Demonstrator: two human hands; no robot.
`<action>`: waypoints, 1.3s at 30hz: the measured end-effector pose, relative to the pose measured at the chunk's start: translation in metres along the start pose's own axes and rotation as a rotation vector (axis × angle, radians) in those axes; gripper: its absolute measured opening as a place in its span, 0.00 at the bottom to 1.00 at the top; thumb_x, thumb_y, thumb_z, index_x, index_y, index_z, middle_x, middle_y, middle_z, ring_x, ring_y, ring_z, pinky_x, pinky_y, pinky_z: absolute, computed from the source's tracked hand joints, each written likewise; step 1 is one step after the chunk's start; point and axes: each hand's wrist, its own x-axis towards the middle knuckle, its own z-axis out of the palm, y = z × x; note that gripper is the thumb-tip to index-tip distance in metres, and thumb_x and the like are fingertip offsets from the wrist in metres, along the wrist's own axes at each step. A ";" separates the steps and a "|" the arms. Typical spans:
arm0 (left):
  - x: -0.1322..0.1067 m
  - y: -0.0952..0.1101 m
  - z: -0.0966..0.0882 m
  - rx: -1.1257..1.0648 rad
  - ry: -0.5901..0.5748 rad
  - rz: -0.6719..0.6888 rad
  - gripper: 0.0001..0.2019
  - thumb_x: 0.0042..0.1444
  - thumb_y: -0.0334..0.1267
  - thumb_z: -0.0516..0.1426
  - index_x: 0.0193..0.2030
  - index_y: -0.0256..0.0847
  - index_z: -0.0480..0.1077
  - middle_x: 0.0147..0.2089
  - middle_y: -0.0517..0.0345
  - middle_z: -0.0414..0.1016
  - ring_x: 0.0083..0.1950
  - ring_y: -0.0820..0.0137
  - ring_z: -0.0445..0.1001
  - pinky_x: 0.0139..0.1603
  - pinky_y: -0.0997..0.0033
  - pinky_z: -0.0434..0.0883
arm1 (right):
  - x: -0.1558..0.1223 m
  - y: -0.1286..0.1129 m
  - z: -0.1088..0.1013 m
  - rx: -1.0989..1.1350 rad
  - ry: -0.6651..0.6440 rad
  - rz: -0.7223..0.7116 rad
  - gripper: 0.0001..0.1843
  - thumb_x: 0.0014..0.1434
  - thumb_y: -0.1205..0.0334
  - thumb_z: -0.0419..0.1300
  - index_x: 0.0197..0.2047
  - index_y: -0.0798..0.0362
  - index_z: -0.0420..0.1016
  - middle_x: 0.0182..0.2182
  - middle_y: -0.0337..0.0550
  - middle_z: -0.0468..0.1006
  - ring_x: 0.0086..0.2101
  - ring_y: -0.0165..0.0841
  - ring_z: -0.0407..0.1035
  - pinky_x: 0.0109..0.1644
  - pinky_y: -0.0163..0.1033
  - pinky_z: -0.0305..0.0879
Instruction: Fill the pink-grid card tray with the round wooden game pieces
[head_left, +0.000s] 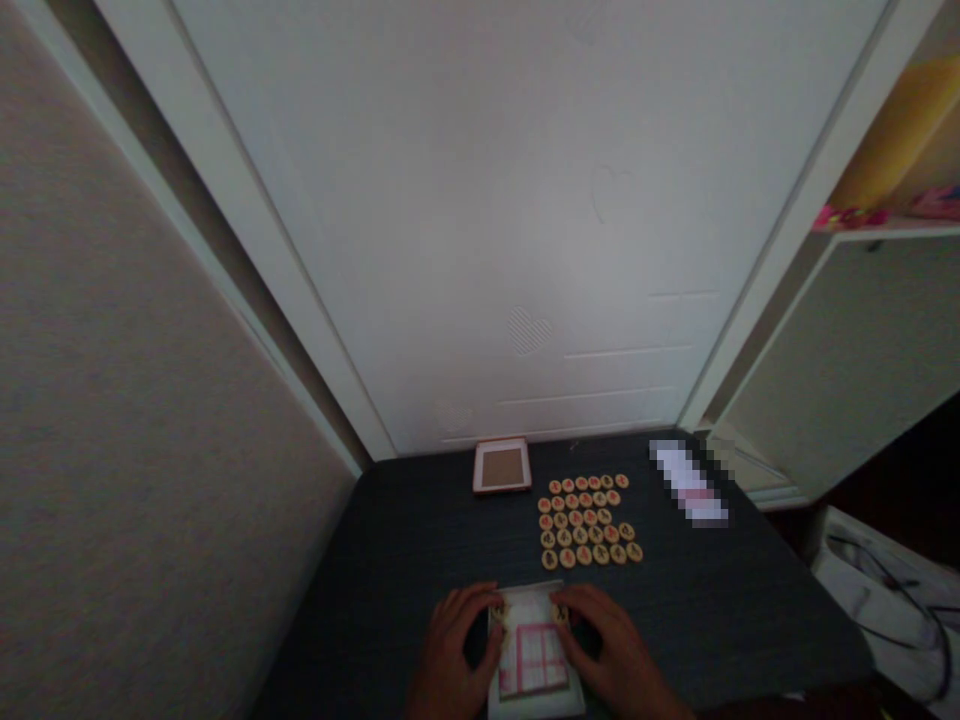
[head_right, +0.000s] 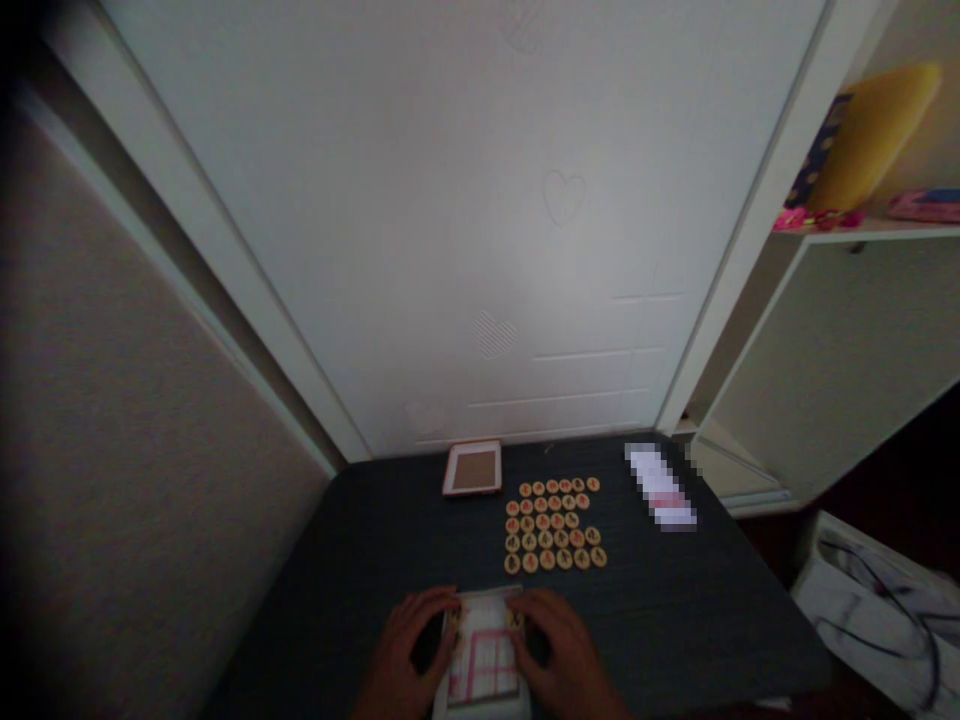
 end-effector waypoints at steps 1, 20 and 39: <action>0.000 0.001 0.000 0.002 0.000 0.003 0.12 0.62 0.44 0.59 0.52 0.52 0.76 0.56 0.53 0.79 0.57 0.56 0.77 0.62 0.43 0.70 | 0.000 -0.001 0.000 0.004 0.001 0.002 0.17 0.64 0.61 0.59 0.55 0.42 0.76 0.49 0.47 0.81 0.49 0.41 0.76 0.55 0.46 0.74; 0.001 0.004 -0.004 0.002 -0.017 0.015 0.13 0.62 0.45 0.59 0.53 0.52 0.76 0.56 0.52 0.79 0.57 0.56 0.76 0.62 0.45 0.70 | -0.001 -0.006 -0.005 -0.006 0.034 -0.024 0.17 0.64 0.62 0.59 0.55 0.44 0.76 0.47 0.46 0.81 0.44 0.38 0.77 0.50 0.42 0.75; 0.000 0.009 -0.008 -0.077 0.005 0.006 0.11 0.63 0.42 0.58 0.52 0.51 0.74 0.56 0.53 0.78 0.58 0.58 0.76 0.61 0.49 0.72 | 0.018 -0.025 0.029 -0.262 -0.036 -0.138 0.20 0.59 0.70 0.65 0.54 0.46 0.74 0.45 0.42 0.81 0.46 0.39 0.75 0.53 0.44 0.72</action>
